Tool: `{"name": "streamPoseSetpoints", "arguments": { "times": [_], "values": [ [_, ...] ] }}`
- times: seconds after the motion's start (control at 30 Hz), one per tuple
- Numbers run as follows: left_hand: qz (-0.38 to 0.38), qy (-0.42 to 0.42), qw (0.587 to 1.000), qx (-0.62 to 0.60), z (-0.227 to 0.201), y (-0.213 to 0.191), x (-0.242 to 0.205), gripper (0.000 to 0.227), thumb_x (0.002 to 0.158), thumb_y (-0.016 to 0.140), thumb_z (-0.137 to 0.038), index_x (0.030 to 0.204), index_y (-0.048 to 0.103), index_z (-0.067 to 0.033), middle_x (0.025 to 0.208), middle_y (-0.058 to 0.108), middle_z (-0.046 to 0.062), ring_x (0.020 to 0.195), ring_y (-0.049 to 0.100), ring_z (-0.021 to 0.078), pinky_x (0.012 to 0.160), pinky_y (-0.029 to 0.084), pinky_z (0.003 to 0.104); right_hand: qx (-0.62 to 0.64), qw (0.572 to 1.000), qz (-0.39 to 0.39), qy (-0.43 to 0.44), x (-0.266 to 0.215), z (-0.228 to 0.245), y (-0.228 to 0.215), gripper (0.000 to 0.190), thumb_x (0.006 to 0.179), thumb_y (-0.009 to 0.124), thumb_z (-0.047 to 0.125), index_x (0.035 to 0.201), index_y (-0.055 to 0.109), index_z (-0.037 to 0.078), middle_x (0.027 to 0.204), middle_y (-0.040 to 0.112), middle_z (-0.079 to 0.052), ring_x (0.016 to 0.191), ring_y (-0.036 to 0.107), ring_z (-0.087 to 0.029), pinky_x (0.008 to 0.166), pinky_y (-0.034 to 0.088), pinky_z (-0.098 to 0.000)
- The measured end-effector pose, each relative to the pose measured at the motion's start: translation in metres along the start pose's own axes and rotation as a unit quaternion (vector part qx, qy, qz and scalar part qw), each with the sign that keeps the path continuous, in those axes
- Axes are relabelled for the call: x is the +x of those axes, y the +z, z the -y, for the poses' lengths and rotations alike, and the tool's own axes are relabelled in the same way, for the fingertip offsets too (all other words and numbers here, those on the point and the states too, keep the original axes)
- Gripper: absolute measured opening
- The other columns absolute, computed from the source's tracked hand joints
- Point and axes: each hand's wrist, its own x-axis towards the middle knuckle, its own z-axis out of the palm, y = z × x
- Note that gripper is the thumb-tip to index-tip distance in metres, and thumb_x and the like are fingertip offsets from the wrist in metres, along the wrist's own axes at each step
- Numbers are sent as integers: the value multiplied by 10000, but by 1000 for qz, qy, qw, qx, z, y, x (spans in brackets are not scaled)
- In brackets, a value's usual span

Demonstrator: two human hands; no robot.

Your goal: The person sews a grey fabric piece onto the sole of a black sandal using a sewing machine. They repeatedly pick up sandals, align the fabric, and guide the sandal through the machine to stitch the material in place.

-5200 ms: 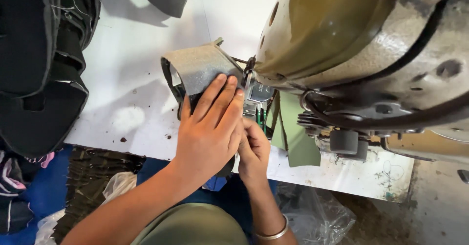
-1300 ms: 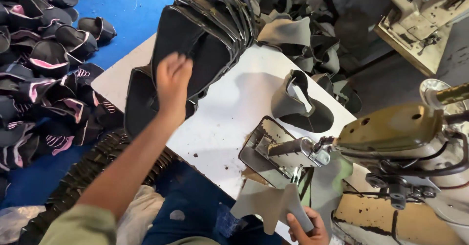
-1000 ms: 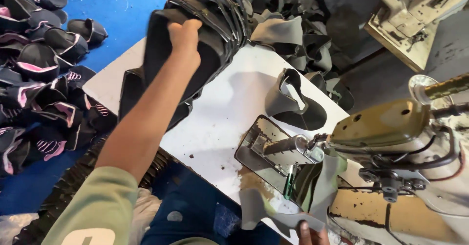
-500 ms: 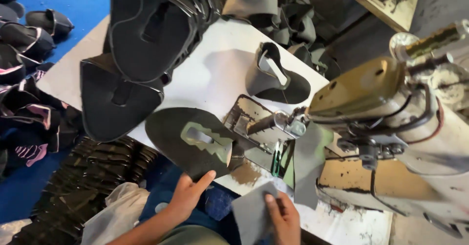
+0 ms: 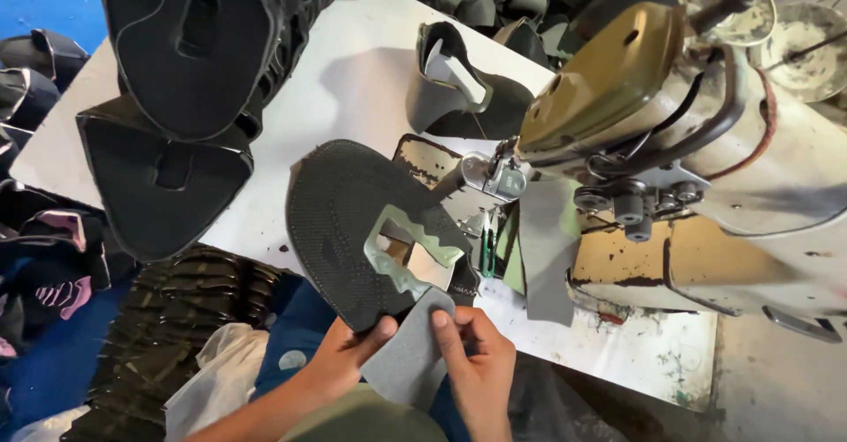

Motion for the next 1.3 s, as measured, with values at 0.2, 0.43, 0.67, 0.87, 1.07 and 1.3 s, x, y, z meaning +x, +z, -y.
{"name": "streamPoseSetpoints", "arguments": {
  "times": [0.2,0.43,0.67,0.87,1.07,1.3],
  "values": [
    [10,-34,996,-84,-16,4,-10,574,991,604,-298,1483,459,-39,1403,597,44,1276,546,149,1078,426,338,-80,993,-47,-78,-7,19,7,180,897,775,173,899,746,-5,678,679,35,608,540,-13,562,461,-190],
    [37,33,998,47,-46,27,-5,442,960,726,-122,1360,572,-14,1225,640,40,1108,574,117,943,466,294,-109,987,-88,-78,-9,15,8,180,866,801,165,889,740,-2,670,708,-3,595,582,-36,564,498,-211],
    [9,-7,997,73,-51,28,-2,298,976,678,-142,1248,659,-23,1064,688,-27,925,591,33,772,494,225,-278,895,-8,-350,11,89,-4,279,793,782,124,1037,701,12,1016,714,-106,916,612,-169,826,438,-312],
    [19,9,982,186,-79,40,23,262,985,666,-137,1231,689,-49,975,684,14,875,591,97,785,511,260,-27,993,-13,-110,31,-7,-10,203,857,821,49,1045,755,11,848,721,-48,757,619,-80,694,494,-214],
    [4,246,893,378,-114,56,100,329,894,695,-90,1211,627,-31,1140,639,156,1042,657,355,923,522,358,95,981,-65,-158,95,-14,3,190,901,780,-5,1078,713,-18,949,688,-9,757,583,-42,613,457,-197],
    [136,118,936,301,-149,42,218,372,844,675,-56,1212,618,-58,1114,645,82,1023,635,207,901,533,322,242,965,-84,-60,154,0,4,399,933,749,-21,1317,647,-60,884,607,-5,767,590,-59,676,506,-215]
  ]
}}
